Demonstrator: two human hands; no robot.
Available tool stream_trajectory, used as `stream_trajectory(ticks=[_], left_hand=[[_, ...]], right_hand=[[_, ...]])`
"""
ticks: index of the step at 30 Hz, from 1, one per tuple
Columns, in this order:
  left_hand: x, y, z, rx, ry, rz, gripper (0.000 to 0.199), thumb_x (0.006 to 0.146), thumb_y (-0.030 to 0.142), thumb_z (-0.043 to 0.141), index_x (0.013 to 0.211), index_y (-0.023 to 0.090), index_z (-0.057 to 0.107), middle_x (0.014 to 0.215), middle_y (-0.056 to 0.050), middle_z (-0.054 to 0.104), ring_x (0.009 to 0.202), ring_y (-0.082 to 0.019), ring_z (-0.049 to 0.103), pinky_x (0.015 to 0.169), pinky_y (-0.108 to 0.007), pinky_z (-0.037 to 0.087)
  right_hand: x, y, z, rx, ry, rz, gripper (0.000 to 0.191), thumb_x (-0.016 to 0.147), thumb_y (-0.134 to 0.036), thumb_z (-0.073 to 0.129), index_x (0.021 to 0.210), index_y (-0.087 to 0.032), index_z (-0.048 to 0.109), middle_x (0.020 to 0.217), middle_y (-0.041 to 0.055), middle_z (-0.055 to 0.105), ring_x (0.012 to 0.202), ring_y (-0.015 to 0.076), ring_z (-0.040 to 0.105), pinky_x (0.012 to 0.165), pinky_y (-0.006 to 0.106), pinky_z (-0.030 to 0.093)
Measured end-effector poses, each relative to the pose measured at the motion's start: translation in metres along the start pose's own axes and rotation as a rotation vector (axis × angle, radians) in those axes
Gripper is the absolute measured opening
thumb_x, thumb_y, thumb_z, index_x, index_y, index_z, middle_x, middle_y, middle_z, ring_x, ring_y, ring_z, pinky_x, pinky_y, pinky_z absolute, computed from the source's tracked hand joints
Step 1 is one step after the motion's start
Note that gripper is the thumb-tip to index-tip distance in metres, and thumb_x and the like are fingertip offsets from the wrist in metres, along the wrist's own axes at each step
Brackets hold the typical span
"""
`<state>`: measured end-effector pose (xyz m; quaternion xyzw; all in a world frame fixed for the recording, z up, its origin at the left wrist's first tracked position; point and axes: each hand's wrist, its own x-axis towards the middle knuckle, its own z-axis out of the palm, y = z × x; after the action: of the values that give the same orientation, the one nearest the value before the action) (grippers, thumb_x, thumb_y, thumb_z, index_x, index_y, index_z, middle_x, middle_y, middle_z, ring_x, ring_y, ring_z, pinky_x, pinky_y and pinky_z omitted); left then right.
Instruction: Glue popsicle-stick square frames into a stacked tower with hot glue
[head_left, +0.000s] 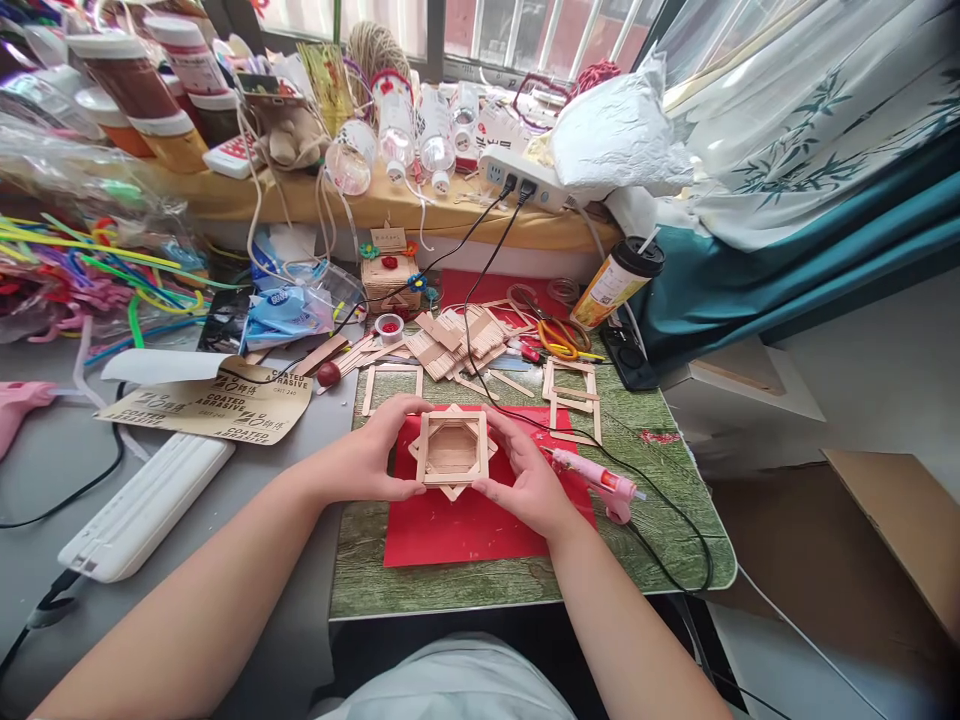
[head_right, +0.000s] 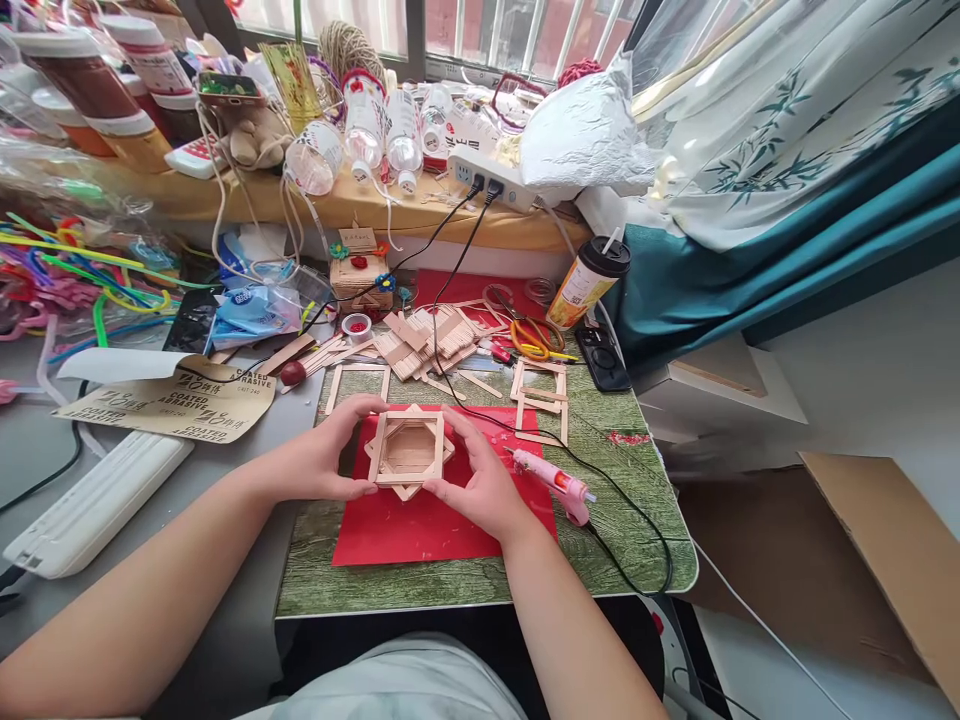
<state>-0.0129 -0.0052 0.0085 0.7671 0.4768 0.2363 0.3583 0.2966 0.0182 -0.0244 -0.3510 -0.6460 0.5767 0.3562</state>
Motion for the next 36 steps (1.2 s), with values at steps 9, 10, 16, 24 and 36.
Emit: stream_trajectory(ticks=[9, 10, 16, 24, 36], left_hand=[[0.000, 0.002, 0.000, 0.064, 0.046, 0.037, 0.092, 0.083, 0.047, 0.087, 0.158, 0.031, 0.037, 0.161, -0.014, 0.048, 0.147, -0.035, 0.055, 0.122, -0.049, 0.052], [0.000, 0.001, 0.000, 0.070, 0.050, 0.041, 0.091, 0.083, 0.046, 0.087, 0.158, 0.031, 0.037, 0.161, -0.014, 0.048, 0.147, -0.036, 0.055, 0.122, -0.049, 0.052], [-0.003, -0.001, 0.001, 0.069, 0.054, 0.041, 0.094, 0.084, 0.048, 0.087, 0.161, 0.031, 0.036, 0.163, -0.014, 0.048, 0.148, -0.036, 0.054, 0.123, -0.050, 0.051], [-0.001, -0.003, 0.000, -0.008, 0.053, 0.063, 0.098, 0.082, 0.051, 0.091, 0.162, 0.034, 0.036, 0.165, -0.015, 0.044, 0.154, -0.036, 0.049, 0.125, -0.054, 0.048], [-0.002, 0.002, 0.000, -0.114, 0.224, 0.122, 0.090, 0.083, 0.052, 0.092, 0.158, 0.033, 0.047, 0.163, -0.014, 0.051, 0.154, -0.036, 0.049, 0.130, -0.055, 0.042]], right_hand=[[0.001, 0.003, 0.000, -0.015, 0.002, 0.008, 0.093, 0.084, -0.046, 0.094, 0.165, -0.041, 0.047, 0.176, 0.0051, 0.044, 0.164, 0.0320, 0.041, 0.136, 0.060, 0.032], [0.001, 0.004, 0.000, -0.013, 0.004, 0.010, 0.093, 0.084, -0.046, 0.094, 0.165, -0.040, 0.048, 0.176, 0.0052, 0.044, 0.164, 0.0320, 0.042, 0.136, 0.059, 0.033], [0.000, 0.002, 0.002, -0.013, 0.010, 0.001, 0.094, 0.085, -0.045, 0.094, 0.166, -0.039, 0.046, 0.176, 0.0062, 0.045, 0.162, 0.0325, 0.044, 0.135, 0.058, 0.035], [-0.001, 0.000, 0.005, 0.018, 0.039, -0.042, 0.089, 0.086, -0.048, 0.093, 0.163, -0.038, 0.050, 0.174, 0.0071, 0.047, 0.163, 0.0335, 0.042, 0.136, 0.058, 0.033], [0.001, 0.011, 0.000, 0.158, 0.167, -0.154, 0.085, 0.076, -0.054, 0.099, 0.149, -0.035, 0.060, 0.166, 0.0109, 0.057, 0.156, 0.0373, 0.052, 0.134, 0.064, 0.036]])
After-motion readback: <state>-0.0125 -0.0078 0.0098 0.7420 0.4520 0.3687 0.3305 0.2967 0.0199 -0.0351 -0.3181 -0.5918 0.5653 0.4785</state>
